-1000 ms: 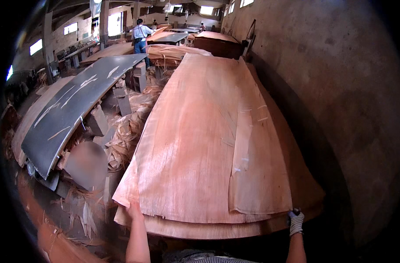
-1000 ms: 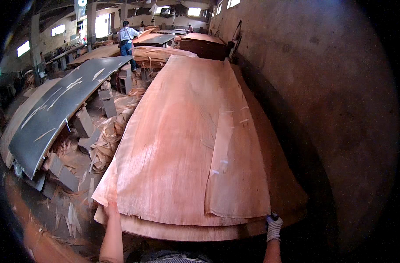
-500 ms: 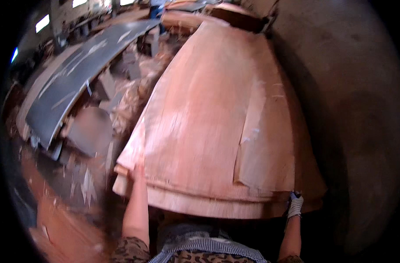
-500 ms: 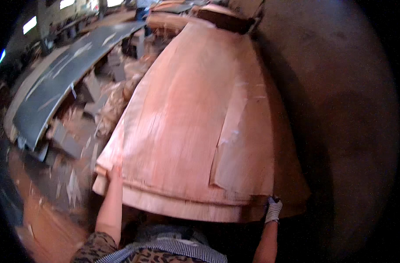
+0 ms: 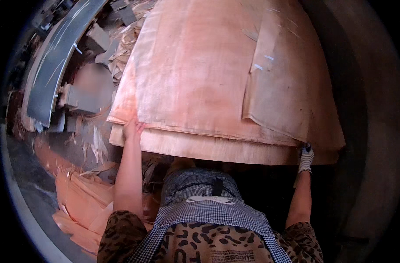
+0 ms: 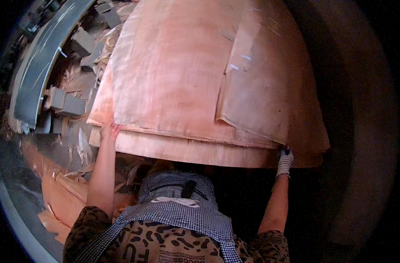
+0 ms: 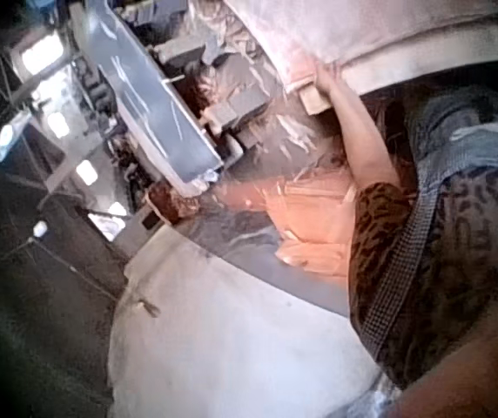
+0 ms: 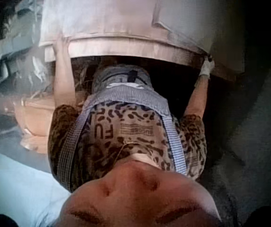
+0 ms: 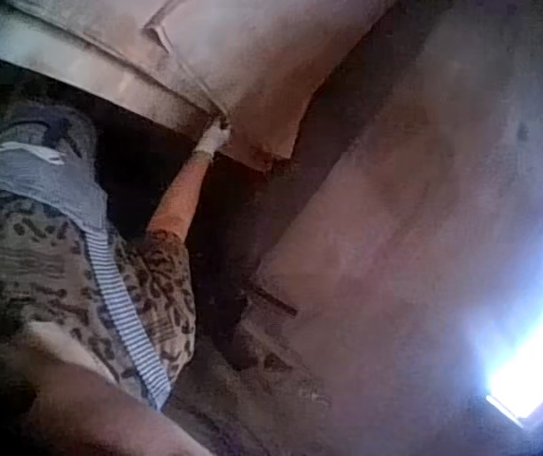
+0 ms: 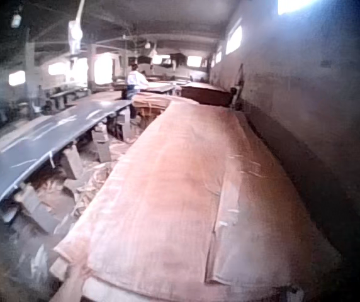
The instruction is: The person repairs wood veneer by cutting away damaged sections with a utility knife, peeling them back, and applying new veneer strips with adhesive tape.
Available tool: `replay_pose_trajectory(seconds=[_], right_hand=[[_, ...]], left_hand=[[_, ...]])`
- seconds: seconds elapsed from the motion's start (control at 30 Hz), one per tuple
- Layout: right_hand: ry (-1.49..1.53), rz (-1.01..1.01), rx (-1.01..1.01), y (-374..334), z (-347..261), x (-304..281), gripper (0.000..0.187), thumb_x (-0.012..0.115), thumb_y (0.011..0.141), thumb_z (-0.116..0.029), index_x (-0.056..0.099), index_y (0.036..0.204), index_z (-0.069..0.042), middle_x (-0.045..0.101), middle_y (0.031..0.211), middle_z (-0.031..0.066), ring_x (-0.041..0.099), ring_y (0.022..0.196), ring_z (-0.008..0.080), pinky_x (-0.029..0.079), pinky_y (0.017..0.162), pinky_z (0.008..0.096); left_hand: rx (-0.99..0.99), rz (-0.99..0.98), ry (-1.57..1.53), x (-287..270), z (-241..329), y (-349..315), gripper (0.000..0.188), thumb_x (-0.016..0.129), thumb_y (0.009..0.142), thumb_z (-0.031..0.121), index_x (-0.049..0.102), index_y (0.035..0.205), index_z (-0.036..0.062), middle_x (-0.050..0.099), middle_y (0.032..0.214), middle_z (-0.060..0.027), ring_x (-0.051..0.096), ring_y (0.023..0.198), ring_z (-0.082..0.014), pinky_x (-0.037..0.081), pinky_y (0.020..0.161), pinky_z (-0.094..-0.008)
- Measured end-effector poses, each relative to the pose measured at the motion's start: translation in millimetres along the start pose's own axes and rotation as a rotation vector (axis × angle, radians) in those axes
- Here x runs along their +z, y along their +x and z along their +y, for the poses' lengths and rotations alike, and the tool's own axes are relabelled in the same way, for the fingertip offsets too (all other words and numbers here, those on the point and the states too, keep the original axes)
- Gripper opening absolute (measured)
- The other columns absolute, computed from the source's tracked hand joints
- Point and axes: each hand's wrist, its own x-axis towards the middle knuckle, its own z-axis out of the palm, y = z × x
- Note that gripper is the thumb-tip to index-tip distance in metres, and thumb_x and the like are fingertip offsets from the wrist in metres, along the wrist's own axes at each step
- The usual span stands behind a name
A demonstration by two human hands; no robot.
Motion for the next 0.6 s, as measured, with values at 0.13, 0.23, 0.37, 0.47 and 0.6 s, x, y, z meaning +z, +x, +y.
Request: replay_pose_trajectory(seconds=[0.13,0.23,0.37,0.47,0.6], right_hand=[[-0.034,0.055,-0.084,3,40,-5,0.032,0.054,0.086,-0.016,0.055,0.111,0.004,0.059,0.105,0.0104,0.052,0.09,0.0201,0.041,0.082,0.0291],[0.051,0.023,-0.095,30,74,-14,0.031,0.056,0.084,-0.012,0.055,0.111,0.003,0.059,0.106,0.0099,0.052,0.091,0.0198,0.041,0.083,0.0291],[0.117,0.031,-0.106,23,66,-4,0.03,0.057,0.083,-0.012,0.056,0.109,0.003,0.06,0.104,0.01,0.053,0.089,0.0194,0.041,0.082,0.0289],[0.056,0.034,-0.183,-1,38,10,0.033,0.055,0.084,-0.013,0.053,0.113,0.003,0.059,0.107,0.0116,0.053,0.092,0.0209,0.041,0.082,0.0291],[-0.227,0.045,-0.207,-42,2,1,0.039,0.052,0.086,-0.014,0.047,0.121,0.003,0.056,0.115,0.0168,0.053,0.101,0.0305,0.039,0.088,0.0333]], left_hand=[[-0.035,0.064,0.051,16,-4,-16,0.023,0.054,0.086,0.021,0.056,0.104,0.0068,0.058,0.096,-0.0053,0.057,0.085,-0.0196,0.051,0.068,-0.0311],[-0.03,0.056,0.026,27,-7,-11,0.021,0.055,0.085,0.018,0.054,0.101,0.0041,0.057,0.091,-0.0063,0.058,0.08,-0.0213,0.052,0.067,-0.0338],[-0.079,0.096,-0.062,18,-4,5,0.021,0.056,0.084,0.016,0.053,0.1,0.0024,0.056,0.089,-0.0068,0.058,0.079,-0.0229,0.053,0.067,-0.0362],[-0.078,0.048,-0.117,-3,1,18,0.025,0.057,0.084,0.019,0.053,0.102,0.0025,0.057,0.091,-0.0077,0.058,0.08,-0.0233,0.052,0.07,-0.0364],[-0.126,-0.086,-0.026,-1,1,0,0.037,0.055,0.085,0.033,0.052,0.108,0.0048,0.057,0.1,-0.0061,0.058,0.076,-0.0244,0.051,0.067,-0.0358]])
